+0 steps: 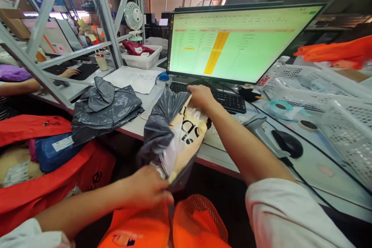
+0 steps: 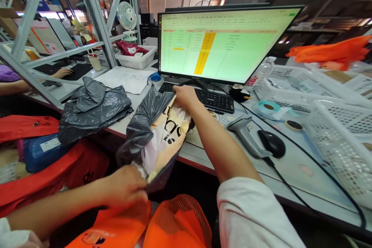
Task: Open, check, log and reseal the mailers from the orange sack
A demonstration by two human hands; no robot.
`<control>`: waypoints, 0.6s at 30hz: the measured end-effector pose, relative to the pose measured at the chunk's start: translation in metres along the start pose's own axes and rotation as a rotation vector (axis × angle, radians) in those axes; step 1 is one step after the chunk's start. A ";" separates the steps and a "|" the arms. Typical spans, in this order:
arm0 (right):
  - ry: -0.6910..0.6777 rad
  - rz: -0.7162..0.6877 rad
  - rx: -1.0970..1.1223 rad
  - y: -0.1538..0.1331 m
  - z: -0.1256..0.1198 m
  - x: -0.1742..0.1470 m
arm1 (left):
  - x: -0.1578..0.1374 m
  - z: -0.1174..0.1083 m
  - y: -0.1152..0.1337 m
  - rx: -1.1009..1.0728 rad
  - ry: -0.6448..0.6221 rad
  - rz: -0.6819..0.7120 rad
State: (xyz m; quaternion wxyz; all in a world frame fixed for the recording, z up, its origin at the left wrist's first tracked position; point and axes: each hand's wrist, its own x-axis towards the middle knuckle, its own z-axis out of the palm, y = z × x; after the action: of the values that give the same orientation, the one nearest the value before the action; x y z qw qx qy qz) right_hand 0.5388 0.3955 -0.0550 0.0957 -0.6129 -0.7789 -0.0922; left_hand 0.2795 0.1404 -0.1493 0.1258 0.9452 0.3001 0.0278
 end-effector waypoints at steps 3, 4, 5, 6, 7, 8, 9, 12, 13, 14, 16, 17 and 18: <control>-0.096 0.005 0.063 -0.007 0.007 -0.006 | 0.001 -0.015 -0.021 -0.022 0.086 -0.177; -0.122 0.004 0.089 -0.008 0.010 -0.010 | 0.005 -0.024 -0.024 -0.002 0.132 -0.186; -0.141 -0.006 0.118 -0.009 0.013 -0.016 | 0.011 -0.035 -0.024 0.038 0.173 -0.175; -0.154 -0.024 0.150 -0.010 0.015 -0.023 | 0.019 -0.046 -0.023 0.093 0.194 -0.148; -0.165 -0.050 0.184 -0.010 0.016 -0.030 | 0.030 -0.056 -0.022 0.156 0.200 -0.118; -0.173 -0.080 0.218 -0.010 0.016 -0.039 | 0.044 -0.065 -0.022 0.217 0.192 -0.080; -0.182 -0.113 0.247 -0.008 0.016 -0.048 | 0.061 -0.070 -0.023 0.265 0.170 -0.024; -0.188 -0.175 0.388 0.002 0.015 -0.076 | 0.124 -0.073 -0.032 0.315 0.050 0.188; -0.164 -0.163 0.453 0.007 0.017 -0.084 | 0.145 -0.070 -0.036 0.311 0.003 0.221; -0.129 -0.134 0.514 0.013 0.020 -0.092 | 0.166 -0.066 -0.040 0.309 -0.039 0.228; -0.049 -0.049 0.592 0.024 0.031 -0.107 | 0.197 -0.058 -0.043 0.306 -0.087 0.220; -0.021 -0.009 0.601 0.029 0.037 -0.114 | 0.206 -0.054 -0.041 0.307 -0.104 0.231; -0.003 0.023 0.605 0.033 0.045 -0.120 | 0.211 -0.052 -0.038 0.303 -0.120 0.261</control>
State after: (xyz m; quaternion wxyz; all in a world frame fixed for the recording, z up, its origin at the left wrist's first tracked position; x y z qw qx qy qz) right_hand 0.5969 0.3021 -0.1287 0.2737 -0.5653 -0.7643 0.1459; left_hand 0.4243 0.3032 -0.1137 -0.0046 0.9841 0.1681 -0.0579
